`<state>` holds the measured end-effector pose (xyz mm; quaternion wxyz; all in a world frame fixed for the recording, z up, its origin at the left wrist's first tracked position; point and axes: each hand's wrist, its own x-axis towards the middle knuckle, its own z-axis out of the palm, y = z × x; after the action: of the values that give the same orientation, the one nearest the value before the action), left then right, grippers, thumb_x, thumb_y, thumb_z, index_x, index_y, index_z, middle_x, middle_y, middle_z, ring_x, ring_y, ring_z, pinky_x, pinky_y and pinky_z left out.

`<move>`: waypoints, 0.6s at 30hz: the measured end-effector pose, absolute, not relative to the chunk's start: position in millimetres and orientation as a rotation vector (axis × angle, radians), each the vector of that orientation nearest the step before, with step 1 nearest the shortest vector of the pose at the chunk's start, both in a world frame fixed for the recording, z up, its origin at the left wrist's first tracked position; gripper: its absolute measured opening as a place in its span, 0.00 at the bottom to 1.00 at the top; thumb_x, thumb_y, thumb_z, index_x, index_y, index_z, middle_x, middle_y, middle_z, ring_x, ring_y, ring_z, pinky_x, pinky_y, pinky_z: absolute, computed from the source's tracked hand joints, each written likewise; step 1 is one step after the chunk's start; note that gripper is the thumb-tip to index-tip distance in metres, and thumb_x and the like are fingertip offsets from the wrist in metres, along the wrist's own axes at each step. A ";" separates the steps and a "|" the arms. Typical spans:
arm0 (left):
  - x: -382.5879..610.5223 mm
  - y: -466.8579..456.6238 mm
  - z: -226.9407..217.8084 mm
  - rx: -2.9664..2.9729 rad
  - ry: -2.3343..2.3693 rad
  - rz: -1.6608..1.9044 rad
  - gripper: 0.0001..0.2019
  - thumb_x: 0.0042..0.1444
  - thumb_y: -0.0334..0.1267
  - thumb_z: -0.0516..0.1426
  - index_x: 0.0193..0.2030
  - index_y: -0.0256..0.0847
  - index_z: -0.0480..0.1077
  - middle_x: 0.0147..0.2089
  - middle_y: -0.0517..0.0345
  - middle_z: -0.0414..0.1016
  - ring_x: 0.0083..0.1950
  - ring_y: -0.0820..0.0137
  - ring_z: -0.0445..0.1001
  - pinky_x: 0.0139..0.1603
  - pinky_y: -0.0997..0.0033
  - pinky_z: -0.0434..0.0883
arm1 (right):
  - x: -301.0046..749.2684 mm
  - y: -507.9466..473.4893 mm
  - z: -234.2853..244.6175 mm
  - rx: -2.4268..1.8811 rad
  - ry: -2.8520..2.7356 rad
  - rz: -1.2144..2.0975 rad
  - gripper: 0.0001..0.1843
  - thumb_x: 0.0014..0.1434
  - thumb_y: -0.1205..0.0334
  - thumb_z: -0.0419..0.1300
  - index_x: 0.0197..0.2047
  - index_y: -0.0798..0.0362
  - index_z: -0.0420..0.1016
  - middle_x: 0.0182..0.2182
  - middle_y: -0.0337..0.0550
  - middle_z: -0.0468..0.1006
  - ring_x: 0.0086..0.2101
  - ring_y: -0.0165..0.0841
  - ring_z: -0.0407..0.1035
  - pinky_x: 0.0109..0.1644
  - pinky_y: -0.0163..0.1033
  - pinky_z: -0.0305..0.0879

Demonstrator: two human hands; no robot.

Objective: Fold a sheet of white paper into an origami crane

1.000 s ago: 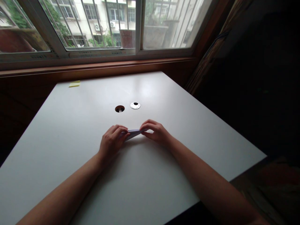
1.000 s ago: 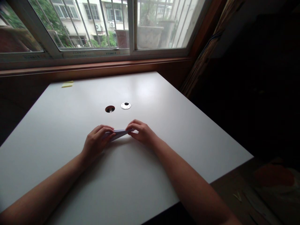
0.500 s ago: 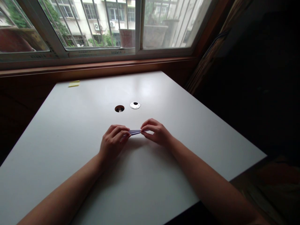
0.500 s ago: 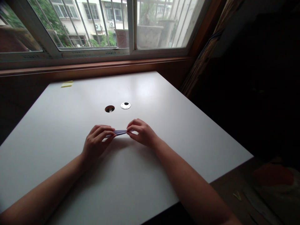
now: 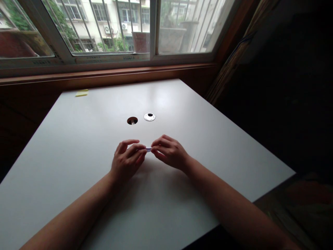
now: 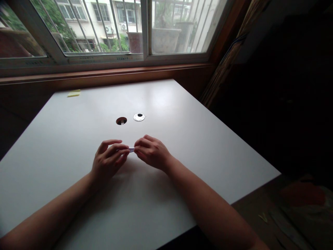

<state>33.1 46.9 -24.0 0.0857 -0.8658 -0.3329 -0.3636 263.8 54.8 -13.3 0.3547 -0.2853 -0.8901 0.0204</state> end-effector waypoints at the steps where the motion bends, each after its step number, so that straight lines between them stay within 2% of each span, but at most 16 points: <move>1: 33.0 47.0 -24.0 -2.573 -1.002 -1.091 0.10 0.57 0.31 0.62 0.44 0.48 0.75 0.45 0.60 0.80 0.54 0.60 0.72 0.50 0.55 0.72 | 264.2 54.8 -12.5 -0.742 -2.306 0.043 0.07 0.64 0.66 0.59 0.42 0.49 0.77 0.41 0.45 0.78 0.39 0.36 0.69 0.43 0.44 0.70; 12: 31.2 51.6 -20.2 -2.495 -1.043 -1.209 0.08 0.55 0.29 0.63 0.40 0.45 0.75 0.43 0.60 0.80 0.52 0.60 0.72 0.52 0.56 0.72 | 279.5 59.6 -5.4 -0.832 -2.280 -0.002 0.07 0.65 0.66 0.57 0.41 0.50 0.76 0.42 0.46 0.77 0.41 0.38 0.68 0.47 0.47 0.70; 18: 29.8 54.3 -22.2 -2.448 -1.096 -1.244 0.07 0.55 0.30 0.63 0.40 0.44 0.75 0.43 0.58 0.79 0.52 0.60 0.72 0.53 0.56 0.71 | 287.7 63.2 -5.0 -0.857 -2.235 0.004 0.06 0.64 0.68 0.58 0.40 0.51 0.76 0.41 0.46 0.77 0.40 0.37 0.68 0.46 0.45 0.70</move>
<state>29.8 54.3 -22.2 0.0922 -0.8245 -0.3690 -0.4191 287.7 63.2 -5.0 0.3652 -0.3334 -0.8692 0.0017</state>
